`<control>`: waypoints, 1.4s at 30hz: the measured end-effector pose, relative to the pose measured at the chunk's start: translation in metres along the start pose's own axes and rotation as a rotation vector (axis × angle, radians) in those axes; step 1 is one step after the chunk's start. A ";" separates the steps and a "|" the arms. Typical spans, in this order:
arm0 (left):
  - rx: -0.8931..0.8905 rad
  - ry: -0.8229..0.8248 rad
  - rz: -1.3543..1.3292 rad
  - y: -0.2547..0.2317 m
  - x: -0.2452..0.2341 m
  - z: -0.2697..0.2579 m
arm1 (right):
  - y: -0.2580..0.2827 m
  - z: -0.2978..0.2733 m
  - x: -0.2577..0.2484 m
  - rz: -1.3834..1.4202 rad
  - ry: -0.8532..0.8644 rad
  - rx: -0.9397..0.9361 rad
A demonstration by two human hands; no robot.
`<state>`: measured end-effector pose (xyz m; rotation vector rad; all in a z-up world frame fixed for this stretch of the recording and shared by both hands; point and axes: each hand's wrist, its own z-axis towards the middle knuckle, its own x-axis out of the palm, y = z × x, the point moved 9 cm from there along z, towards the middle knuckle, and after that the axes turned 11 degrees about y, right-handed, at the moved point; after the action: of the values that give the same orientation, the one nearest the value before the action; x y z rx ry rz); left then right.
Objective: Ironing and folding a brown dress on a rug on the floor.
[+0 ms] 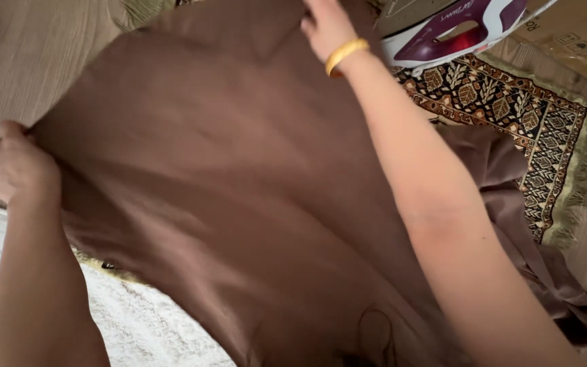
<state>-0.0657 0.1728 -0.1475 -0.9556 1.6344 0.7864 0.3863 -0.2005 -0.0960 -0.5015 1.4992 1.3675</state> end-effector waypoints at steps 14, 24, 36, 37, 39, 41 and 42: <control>0.544 0.167 -0.253 -0.156 0.080 -0.315 | -0.007 -0.234 0.101 -0.368 0.499 0.395; 0.235 0.225 -0.146 -0.077 0.121 -0.353 | -0.093 -0.227 0.057 -0.181 0.577 0.793; 0.348 0.104 -0.051 -0.092 0.110 -0.367 | -0.134 -0.310 -0.011 -0.277 0.079 0.969; 0.353 0.084 -0.036 -0.095 0.109 -0.369 | -0.144 -0.314 -0.005 -0.283 0.151 0.906; 0.371 0.074 -0.037 -0.098 0.111 -0.369 | -0.171 -0.328 -0.008 -0.317 0.167 0.941; 0.389 0.067 -0.038 -0.103 0.112 -0.369 | -0.189 -0.337 -0.017 -0.352 0.185 0.977; 0.396 0.081 -0.026 -0.107 0.113 -0.370 | -0.193 -0.338 -0.025 -0.421 0.215 0.984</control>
<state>-0.1524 -0.2180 -0.1692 -0.7301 1.7599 0.3870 0.4248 -0.5682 -0.2184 -0.2918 1.8849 0.1677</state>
